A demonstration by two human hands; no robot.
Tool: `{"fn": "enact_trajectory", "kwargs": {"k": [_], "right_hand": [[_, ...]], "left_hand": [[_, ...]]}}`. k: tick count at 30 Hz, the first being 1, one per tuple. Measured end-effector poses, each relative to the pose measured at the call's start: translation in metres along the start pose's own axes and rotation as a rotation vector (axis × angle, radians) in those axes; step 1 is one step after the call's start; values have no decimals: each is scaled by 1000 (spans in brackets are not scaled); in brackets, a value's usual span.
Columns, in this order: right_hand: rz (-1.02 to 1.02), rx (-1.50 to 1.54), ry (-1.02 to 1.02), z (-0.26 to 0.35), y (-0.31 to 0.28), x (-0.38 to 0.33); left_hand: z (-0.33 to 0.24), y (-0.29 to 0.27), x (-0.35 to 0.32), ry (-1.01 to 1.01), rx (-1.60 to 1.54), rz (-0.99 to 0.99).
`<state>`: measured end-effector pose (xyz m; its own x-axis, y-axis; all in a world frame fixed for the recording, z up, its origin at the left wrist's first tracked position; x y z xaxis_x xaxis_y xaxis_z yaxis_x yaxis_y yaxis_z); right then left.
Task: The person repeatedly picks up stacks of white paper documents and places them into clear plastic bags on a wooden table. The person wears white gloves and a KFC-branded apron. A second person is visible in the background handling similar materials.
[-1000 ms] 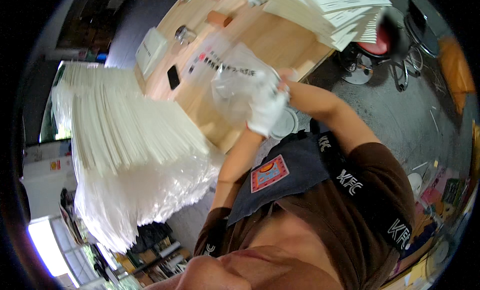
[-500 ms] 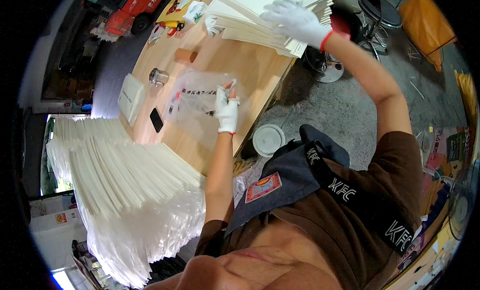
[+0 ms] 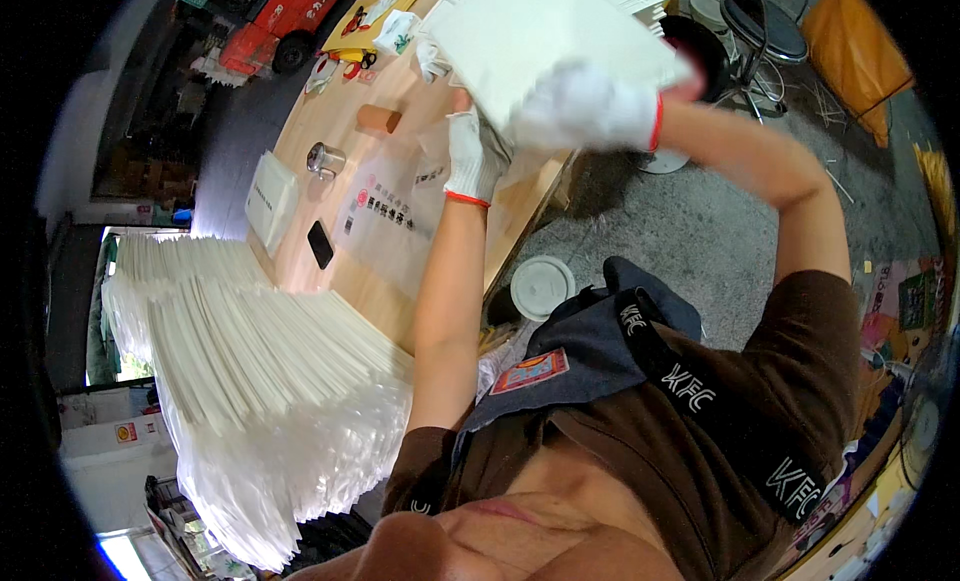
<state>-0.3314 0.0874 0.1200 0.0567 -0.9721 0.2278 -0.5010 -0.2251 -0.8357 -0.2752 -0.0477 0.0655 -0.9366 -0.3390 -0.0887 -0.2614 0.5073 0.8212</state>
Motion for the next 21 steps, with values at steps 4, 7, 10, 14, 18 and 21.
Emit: {"fn": "enact_trajectory", "kwargs": {"k": [4, 7, 10, 14, 18, 21], "right_hand": [[-292, 158, 273, 2, -72, -33], [-108, 1221, 829, -26, 39, -96], [-189, 2187, 673, 29, 54, -65], [-187, 1200, 975, 90, 37, -24], [-160, 1065, 835, 76, 25, -24], [-219, 821, 573, 61, -3, -32]], "left_hand": [[-41, -66, -25, -75, 612, -73], [-76, -59, -67, -134, 678, 12], [-63, -32, -94, -62, 936, -32], [18, 14, -128, 9, 1940, -144], [1, -46, -116, 151, 1361, -49], [-76, -45, -135, 232, 424, -221]]}}
Point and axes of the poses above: each hand's wrist, its own x-axis towards the middle knuckle, its own y-axis out of the palm, z = x × y, the point moved 3 cm from there along x, towards the middle knuckle, and after that the axes turned 8 degrees about -x, right-handed, at the moved point
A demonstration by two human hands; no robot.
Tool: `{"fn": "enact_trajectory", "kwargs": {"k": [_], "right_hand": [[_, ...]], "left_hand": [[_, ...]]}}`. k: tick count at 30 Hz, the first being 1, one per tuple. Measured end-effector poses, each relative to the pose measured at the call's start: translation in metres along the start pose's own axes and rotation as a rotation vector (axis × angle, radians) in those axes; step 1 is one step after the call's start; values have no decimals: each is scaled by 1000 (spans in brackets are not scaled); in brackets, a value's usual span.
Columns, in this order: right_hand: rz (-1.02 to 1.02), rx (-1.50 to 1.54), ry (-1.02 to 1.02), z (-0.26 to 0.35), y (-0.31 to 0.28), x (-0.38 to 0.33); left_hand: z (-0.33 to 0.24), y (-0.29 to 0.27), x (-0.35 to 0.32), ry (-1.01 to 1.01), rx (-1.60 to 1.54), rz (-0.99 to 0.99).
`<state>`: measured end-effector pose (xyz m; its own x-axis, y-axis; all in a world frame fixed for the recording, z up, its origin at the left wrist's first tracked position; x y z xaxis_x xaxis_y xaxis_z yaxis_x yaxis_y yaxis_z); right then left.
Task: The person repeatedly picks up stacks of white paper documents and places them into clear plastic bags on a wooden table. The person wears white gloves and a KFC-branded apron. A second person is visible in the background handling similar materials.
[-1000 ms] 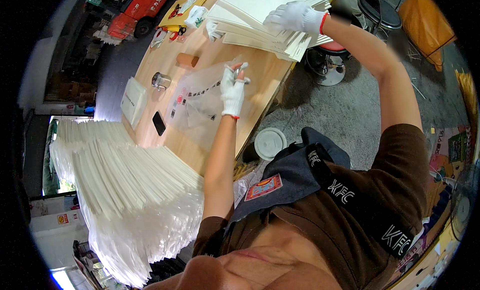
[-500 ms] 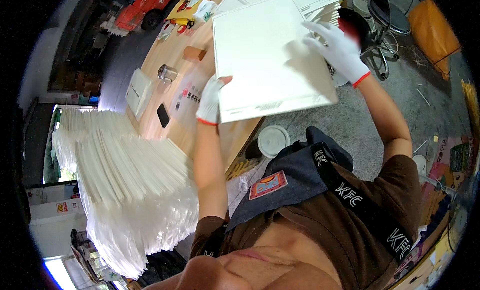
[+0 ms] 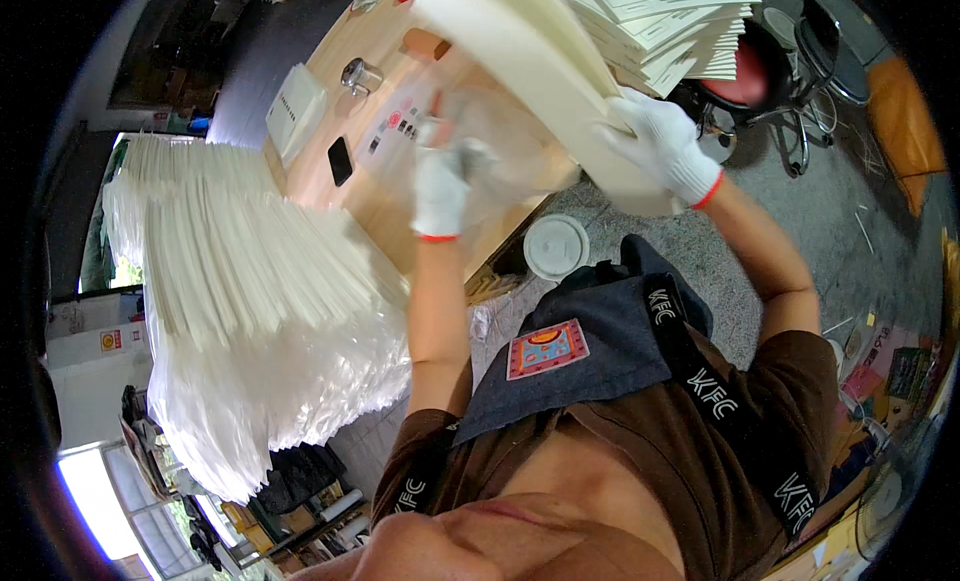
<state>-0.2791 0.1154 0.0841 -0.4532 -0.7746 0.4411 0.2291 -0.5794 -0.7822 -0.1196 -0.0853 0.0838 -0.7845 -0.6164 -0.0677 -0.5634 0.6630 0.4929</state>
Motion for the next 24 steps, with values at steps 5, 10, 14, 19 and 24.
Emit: {"fn": "enact_trajectory", "kwargs": {"k": [5, 10, 14, 19, 24], "right_hand": [[217, -358, -505, 24, 5, 6], [672, -130, -314, 45, 37, 32], [684, 721, 257, 15, 109, 26], [404, 266, -201, 39, 170, 43], [476, 86, -53, 61, 175, 17]], "left_hand": [[-85, -32, -19, 150, -48, 95], [8, 17, -81, 78, 657, 94], [72, -24, -114, 644, 1221, 568], [28, 58, -66, 403, 1201, 263], [59, 12, -25, 712, 1170, 98]]}}
Point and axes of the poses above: each hand's wrist, its own x-axis towards the middle knuckle, its own y-axis out of the palm, z = x × y, the point moved 3 cm from there along x, towards the middle knuckle, and after that the axes turned 8 degrees about -x, right-handed, at the moved point
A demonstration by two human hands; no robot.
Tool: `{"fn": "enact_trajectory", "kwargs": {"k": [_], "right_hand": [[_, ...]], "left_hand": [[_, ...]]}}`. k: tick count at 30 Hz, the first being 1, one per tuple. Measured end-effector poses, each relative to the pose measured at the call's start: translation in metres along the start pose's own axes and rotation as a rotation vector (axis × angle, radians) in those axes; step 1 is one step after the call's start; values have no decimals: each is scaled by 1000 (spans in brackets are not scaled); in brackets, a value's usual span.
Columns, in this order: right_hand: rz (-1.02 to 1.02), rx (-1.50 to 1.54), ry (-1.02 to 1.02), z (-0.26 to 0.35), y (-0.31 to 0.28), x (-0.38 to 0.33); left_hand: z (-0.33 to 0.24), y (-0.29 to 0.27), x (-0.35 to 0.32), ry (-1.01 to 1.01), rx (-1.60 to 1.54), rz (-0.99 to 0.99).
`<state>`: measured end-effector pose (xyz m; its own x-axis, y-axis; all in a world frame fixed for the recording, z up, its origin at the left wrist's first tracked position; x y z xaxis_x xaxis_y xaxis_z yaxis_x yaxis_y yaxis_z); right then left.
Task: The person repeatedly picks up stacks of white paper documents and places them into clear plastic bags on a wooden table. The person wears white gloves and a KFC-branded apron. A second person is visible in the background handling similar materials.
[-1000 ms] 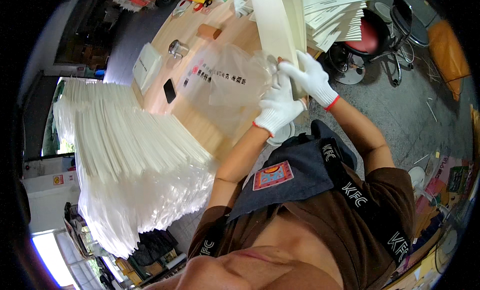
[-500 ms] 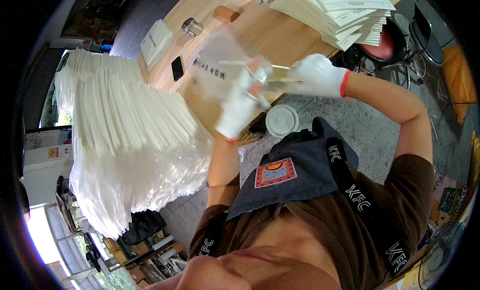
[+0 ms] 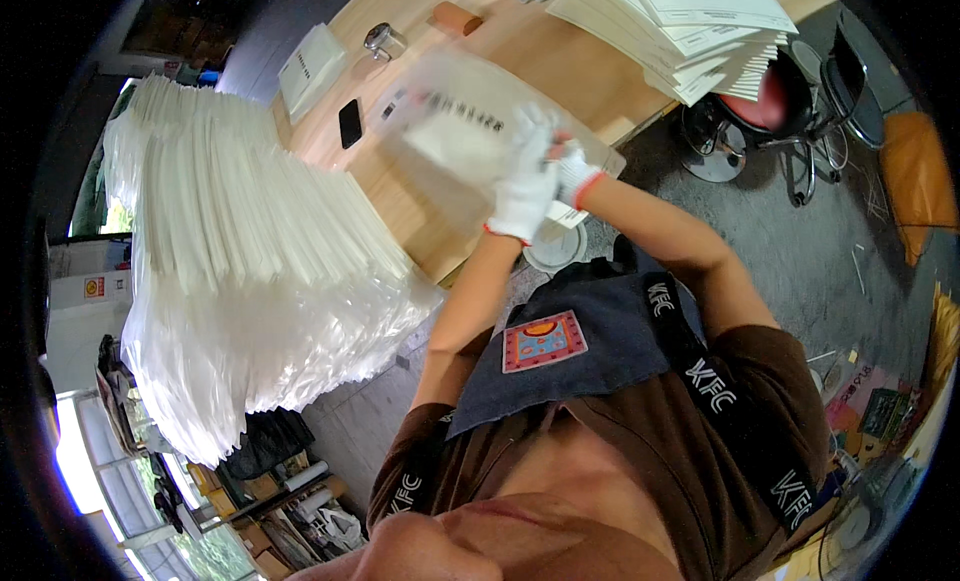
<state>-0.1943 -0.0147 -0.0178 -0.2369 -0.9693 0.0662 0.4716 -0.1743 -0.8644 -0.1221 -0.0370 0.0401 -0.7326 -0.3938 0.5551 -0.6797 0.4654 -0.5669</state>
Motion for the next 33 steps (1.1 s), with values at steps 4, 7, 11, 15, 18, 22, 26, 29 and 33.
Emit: {"fn": "enact_trajectory", "kwargs": {"k": [4, 7, 11, 15, 18, 22, 26, 29, 33], "right_hand": [[-497, -92, -319, 10, -14, -87], [-550, -350, -53, -11, -15, -89], [205, -462, 228, -53, 17, -79], [212, -580, -10, -25, 3, -106], [390, -492, -39, -11, -13, -136], [350, -210, -176, -5, -18, -162], [187, -472, -164, -17, -15, -111], [484, -467, -111, -41, 2, -135], [465, -248, 159, -80, 8, -130]], "left_hand": [[29, -16, -59, -445, -256, -15], [-1, -8, -108, -356, -108, 58], [35, -24, -178, -138, 443, -17], [45, -66, -232, -667, 380, -314], [11, -64, -273, -754, -50, -598], [-22, -51, -285, -668, -543, -573], [6, -81, -207, -661, -178, -715], [30, -66, -281, -754, 57, -273], [45, -55, -320, -1110, -546, -613]]}}
Point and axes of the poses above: each hand's wrist, its own x-axis towards the middle knuckle, its own y-axis out of the palm, z = x × y, the point moved 3 cm from there along x, towards the middle knuckle, and after that the axes turned 8 degrees about -x, right-handed, at the moved point
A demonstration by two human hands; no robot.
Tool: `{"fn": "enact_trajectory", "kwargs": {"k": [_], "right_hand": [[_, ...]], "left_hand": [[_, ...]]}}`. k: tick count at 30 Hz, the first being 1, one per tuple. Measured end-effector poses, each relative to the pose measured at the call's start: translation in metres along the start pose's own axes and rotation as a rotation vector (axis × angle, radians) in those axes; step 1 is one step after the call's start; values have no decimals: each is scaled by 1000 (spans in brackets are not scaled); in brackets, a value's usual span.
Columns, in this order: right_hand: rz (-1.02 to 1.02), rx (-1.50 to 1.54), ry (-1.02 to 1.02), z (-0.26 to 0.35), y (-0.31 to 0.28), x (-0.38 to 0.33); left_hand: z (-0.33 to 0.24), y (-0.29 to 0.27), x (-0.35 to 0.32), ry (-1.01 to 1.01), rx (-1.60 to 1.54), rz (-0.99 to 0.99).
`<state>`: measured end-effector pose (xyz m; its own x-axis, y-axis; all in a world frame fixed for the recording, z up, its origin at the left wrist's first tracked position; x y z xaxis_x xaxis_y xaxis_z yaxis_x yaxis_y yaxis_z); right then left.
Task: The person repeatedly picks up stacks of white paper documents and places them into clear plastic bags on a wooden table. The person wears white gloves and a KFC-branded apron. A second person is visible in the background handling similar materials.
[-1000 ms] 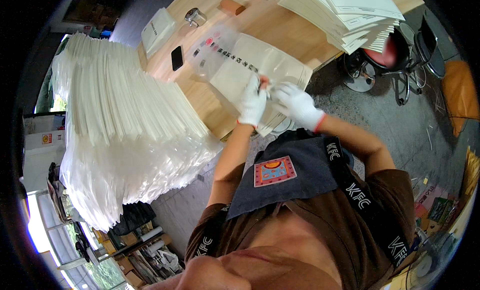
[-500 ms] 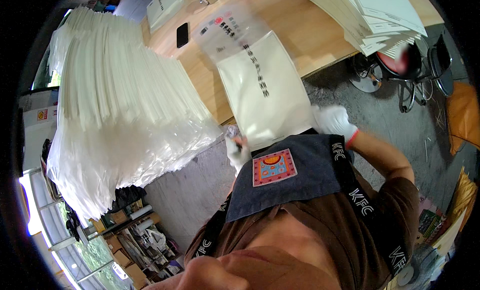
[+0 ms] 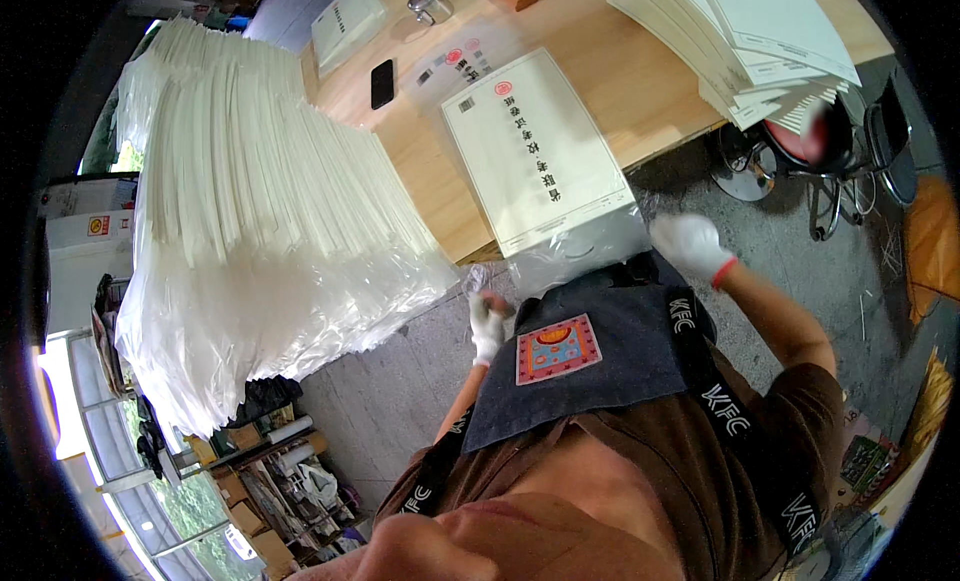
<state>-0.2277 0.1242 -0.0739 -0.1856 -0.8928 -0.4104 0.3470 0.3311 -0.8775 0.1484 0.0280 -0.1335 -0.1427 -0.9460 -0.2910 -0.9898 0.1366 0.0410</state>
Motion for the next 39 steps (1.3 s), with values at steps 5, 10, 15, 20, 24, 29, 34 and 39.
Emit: {"fn": "enact_trajectory", "kwargs": {"k": [5, 10, 15, 20, 24, 29, 34, 39], "right_hand": [[-167, 1098, 48, -10, 49, 88], [111, 1974, -149, 93, 21, 86], [103, 1951, -546, 163, -144, 63], [-58, 1265, -980, 272, -307, 54], [67, 1081, -1357, 373, -385, 99], [184, 1025, -1256, 368, -351, 56], [85, 905, -998, 256, -316, 41], [-108, 1128, -519, 148, -219, 69]], "left_hand": [[-39, 52, 77, 336, 645, 237], [-275, 136, 11, 753, 761, 389], [-389, 83, -69, 1185, 562, 195], [-500, -14, -127, 1154, 465, -1011], [-557, -65, -120, 1094, 764, -1062], [-463, -136, -103, 1047, 1155, -1261], [-327, -23, -71, 2263, 412, -327], [-175, 136, 72, 1041, 741, 177]]}}
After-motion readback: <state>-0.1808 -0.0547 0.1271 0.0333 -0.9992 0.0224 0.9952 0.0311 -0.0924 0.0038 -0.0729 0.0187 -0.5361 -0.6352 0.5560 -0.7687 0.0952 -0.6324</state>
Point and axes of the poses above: each hand's wrist, its own x-axis towards the middle knuckle, its own y-axis out of the palm, z = x × y, the point moved 3 cm from there along x, towards the middle knuckle, and after that the axes turned 8 degrees about -x, right-handed, at the moved point
